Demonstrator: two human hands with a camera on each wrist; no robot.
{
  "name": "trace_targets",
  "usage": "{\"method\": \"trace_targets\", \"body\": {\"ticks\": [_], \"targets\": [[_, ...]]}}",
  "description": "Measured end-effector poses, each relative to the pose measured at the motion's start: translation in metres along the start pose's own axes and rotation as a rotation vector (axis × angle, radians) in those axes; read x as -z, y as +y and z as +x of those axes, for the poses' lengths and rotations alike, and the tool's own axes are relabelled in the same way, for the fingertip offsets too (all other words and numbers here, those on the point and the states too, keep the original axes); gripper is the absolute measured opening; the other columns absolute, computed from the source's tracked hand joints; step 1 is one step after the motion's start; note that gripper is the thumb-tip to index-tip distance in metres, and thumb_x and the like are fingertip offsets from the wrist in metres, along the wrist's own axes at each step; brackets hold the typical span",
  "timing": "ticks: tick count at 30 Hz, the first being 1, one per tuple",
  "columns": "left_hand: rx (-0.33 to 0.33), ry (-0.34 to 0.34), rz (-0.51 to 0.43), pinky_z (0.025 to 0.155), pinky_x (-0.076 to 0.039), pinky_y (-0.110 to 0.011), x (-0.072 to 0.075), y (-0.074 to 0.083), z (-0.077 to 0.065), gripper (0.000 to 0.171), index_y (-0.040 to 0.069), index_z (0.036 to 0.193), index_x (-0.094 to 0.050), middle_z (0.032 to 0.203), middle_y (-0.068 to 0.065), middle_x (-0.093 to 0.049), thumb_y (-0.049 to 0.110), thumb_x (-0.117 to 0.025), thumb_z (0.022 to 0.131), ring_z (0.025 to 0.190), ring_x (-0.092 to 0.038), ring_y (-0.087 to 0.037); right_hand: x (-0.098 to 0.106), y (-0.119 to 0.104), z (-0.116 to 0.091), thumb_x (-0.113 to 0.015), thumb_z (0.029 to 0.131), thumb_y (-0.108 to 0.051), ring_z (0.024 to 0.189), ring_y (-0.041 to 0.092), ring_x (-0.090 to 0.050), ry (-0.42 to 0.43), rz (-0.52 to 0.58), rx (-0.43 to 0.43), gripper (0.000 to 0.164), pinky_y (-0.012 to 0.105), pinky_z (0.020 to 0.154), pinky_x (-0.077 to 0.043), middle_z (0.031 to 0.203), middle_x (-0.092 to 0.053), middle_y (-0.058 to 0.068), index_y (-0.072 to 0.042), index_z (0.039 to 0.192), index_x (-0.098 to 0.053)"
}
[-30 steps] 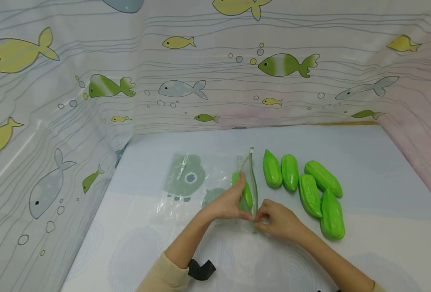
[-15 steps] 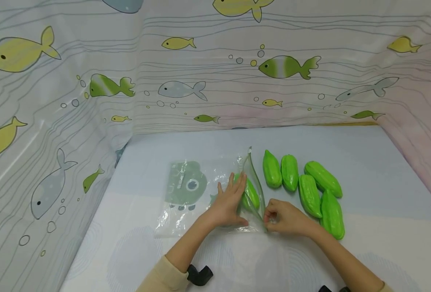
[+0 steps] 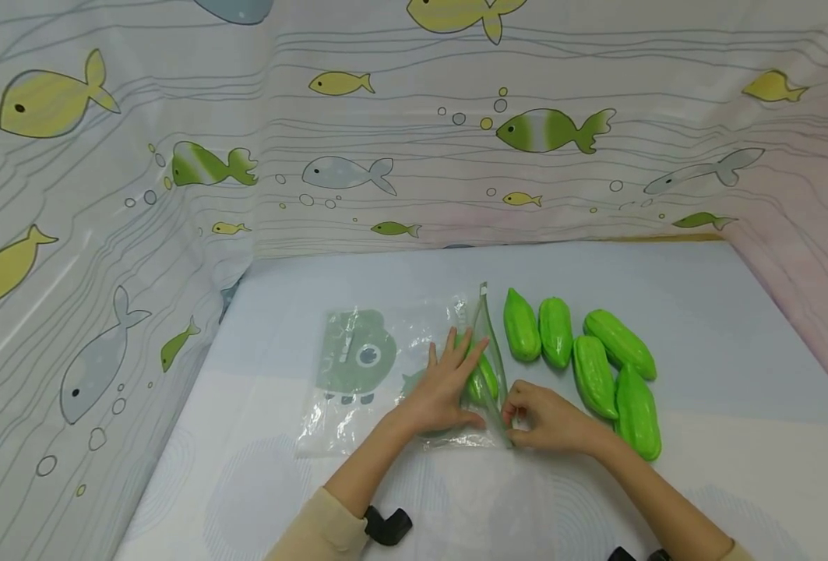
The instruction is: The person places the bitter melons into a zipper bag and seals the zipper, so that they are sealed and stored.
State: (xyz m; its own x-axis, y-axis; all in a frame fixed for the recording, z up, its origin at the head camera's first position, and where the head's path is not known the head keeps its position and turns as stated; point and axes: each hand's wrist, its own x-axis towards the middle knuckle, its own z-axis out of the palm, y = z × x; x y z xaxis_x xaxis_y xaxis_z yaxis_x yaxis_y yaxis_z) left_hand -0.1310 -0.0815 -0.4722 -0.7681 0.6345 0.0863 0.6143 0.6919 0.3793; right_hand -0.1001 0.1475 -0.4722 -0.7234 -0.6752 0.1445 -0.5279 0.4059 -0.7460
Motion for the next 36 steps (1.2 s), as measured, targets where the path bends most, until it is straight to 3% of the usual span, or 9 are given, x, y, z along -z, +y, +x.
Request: {"method": "trace_targets", "body": {"ticks": [4, 7, 10, 13, 19, 28, 36], "targets": [[-0.011, 0.031, 0.029, 0.106, -0.005, -0.070, -0.003, -0.001, 0.002, 0.130, 0.010, 0.155, -0.011, 0.158, -0.022, -0.008, 0.049, -0.088, 0.059, 0.144, 0.001, -0.043, -0.001, 0.003, 0.002, -0.067, 0.087, -0.008, 0.076, 0.007, -0.053, 0.092, 0.024, -0.022, 0.009, 0.025, 0.065, -0.048, 0.084, -0.056, -0.006, -0.007, 0.095, -0.064], [-0.006, 0.040, 0.050, 0.107, -0.003, -0.070, -0.004, -0.001, 0.003, 0.129, 0.008, 0.155, -0.012, 0.158, -0.021, -0.009, 0.053, -0.086, 0.060, 0.145, 0.001, -0.040, -0.002, 0.004, 0.009, -0.066, 0.088, -0.004, 0.075, 0.007, -0.053, 0.147, 0.028, -0.092, 0.026, 0.025, 0.065, -0.048, 0.083, -0.057, -0.006, 0.002, 0.113, -0.061], [0.001, 0.048, 0.070, 0.106, -0.003, -0.071, -0.004, 0.000, 0.004, 0.128, 0.007, 0.154, -0.013, 0.158, -0.020, -0.009, 0.058, -0.084, 0.061, 0.145, -0.001, -0.039, -0.001, 0.004, 0.017, -0.070, 0.083, -0.001, 0.072, 0.008, -0.051, 0.148, -0.015, -0.136, 0.044, 0.025, 0.063, -0.047, 0.081, -0.056, -0.003, 0.007, 0.123, -0.055], [0.008, 0.063, 0.080, 0.105, -0.005, -0.072, -0.004, 0.001, 0.004, 0.126, 0.007, 0.154, -0.014, 0.158, -0.020, -0.010, 0.060, -0.083, 0.062, 0.145, -0.004, -0.039, -0.001, 0.002, 0.026, -0.075, 0.079, -0.001, 0.068, 0.008, -0.049, 0.145, -0.078, -0.175, 0.049, 0.024, 0.059, -0.045, 0.078, -0.055, -0.002, 0.006, 0.123, -0.056], [0.035, 0.066, 0.104, 0.106, -0.007, -0.071, -0.004, 0.003, 0.006, 0.127, 0.006, 0.154, -0.012, 0.159, -0.017, -0.011, 0.065, -0.078, 0.064, 0.146, -0.003, -0.033, -0.003, 0.000, 0.038, -0.077, 0.075, -0.004, 0.063, 0.007, -0.046, 0.187, -0.190, -0.257, 0.040, 0.023, 0.054, -0.042, 0.075, -0.055, -0.003, 0.001, 0.113, -0.064], [0.041, 0.096, 0.104, 0.106, -0.010, -0.071, -0.002, 0.005, 0.009, 0.127, -0.002, 0.152, -0.015, 0.159, -0.016, -0.011, 0.067, -0.077, 0.065, 0.146, -0.003, -0.030, -0.002, 0.008, 0.044, -0.070, 0.082, 0.001, 0.066, 0.004, -0.048, 0.080, -0.058, -0.076, 0.036, 0.023, 0.058, -0.046, 0.077, -0.056, -0.005, 0.008, 0.117, -0.063], [0.056, 0.064, 0.017, 0.107, -0.006, -0.070, 0.001, 0.008, 0.006, 0.126, 0.015, 0.156, -0.005, 0.156, -0.029, -0.006, 0.063, -0.078, 0.066, 0.143, 0.002, -0.043, -0.004, 0.009, 0.040, -0.072, 0.086, -0.016, 0.066, 0.003, -0.046, 0.076, -0.058, -0.042, 0.035, 0.022, 0.057, -0.045, 0.079, -0.055, -0.006, 0.005, 0.113, -0.065]]}}
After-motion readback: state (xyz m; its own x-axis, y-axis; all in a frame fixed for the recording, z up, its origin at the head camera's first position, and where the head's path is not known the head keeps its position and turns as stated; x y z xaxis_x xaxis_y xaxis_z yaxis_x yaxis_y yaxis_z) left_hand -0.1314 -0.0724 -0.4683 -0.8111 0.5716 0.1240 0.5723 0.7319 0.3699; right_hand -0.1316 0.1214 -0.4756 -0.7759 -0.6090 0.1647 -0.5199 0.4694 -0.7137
